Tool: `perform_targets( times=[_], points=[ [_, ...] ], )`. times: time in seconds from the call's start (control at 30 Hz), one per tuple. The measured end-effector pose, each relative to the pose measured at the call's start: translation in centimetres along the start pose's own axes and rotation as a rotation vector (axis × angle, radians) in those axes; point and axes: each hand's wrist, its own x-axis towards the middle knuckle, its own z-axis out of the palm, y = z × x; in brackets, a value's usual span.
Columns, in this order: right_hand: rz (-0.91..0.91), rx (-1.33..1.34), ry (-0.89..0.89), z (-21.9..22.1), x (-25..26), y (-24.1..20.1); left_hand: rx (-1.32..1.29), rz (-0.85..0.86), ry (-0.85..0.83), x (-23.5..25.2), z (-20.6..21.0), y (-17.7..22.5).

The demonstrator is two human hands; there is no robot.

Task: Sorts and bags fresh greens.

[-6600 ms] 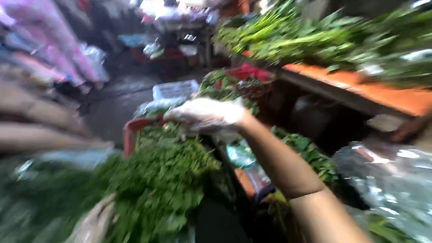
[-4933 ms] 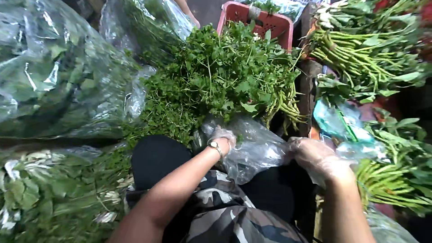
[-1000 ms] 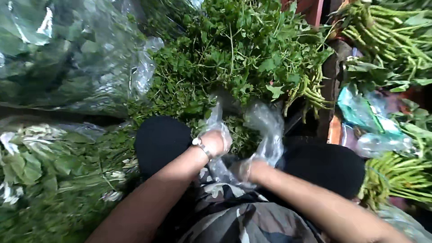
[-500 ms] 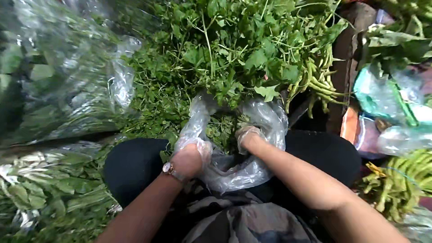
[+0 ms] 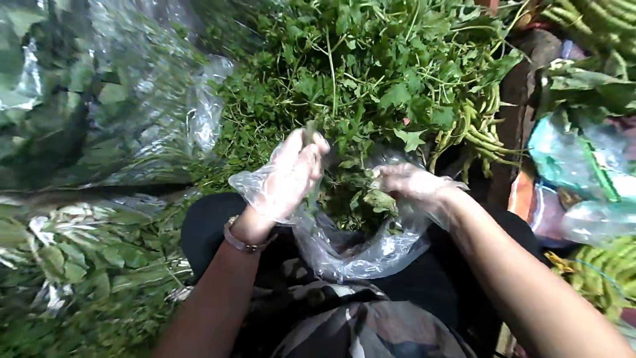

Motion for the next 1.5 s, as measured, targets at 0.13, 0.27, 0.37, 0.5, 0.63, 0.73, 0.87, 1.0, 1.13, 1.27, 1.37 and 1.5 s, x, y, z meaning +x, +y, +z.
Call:
perform_targets(
  times=[0.13,0.27,0.37,0.5,0.63,0.73,0.87,1.0,1.13,1.27,1.37,1.5],
  points=[
    [-0.005,0.266,0.089,0.3,-2.2,0.4,-0.049,0.183,0.076,-0.4,-0.1,0.0],
    [-0.07,0.561,0.189,1.9,-3.4,0.8,0.186,0.377,0.094,-0.9,1.0,-1.0],
    [-0.091,0.995,0.292,4.7,-3.6,0.1,0.291,0.409,0.015,-1.8,2.9,-1.9],
    [-0.059,1.362,0.399,8.5,-3.5,-1.2,0.022,0.324,0.04,-2.6,5.6,-3.1],
    [0.005,1.223,0.284,11.0,-3.7,-1.4,-0.05,0.19,0.241,-2.0,6.3,-3.0],
    [-0.014,0.733,0.038,10.4,-4.5,0.0,-0.14,-0.116,0.335,-0.7,4.5,-1.2],
    [-0.305,0.166,-0.058,6.8,-7.9,-0.4,-0.302,-0.352,0.355,0.4,0.6,1.5],
    [-0.739,-0.256,0.437,2.5,-7.2,-2.2,-0.609,-0.28,0.095,0.4,-1.0,1.2],
    [-0.704,-0.397,0.308,1.8,-4.7,-3.2,-0.488,-0.147,0.049,0.7,-0.8,-0.2],
    [-0.672,-0.249,0.202,4.3,-1.7,-2.7,-0.362,-0.205,0.173,1.0,0.9,-0.3],
    [-0.608,-0.184,0.142,6.4,-0.7,-2.3,-0.29,-0.236,0.221,1.0,1.4,-0.3],
    [-0.585,-0.411,0.127,5.5,-1.0,-2.6,-0.312,-0.205,0.178,0.6,0.7,-0.4]
  ],
)
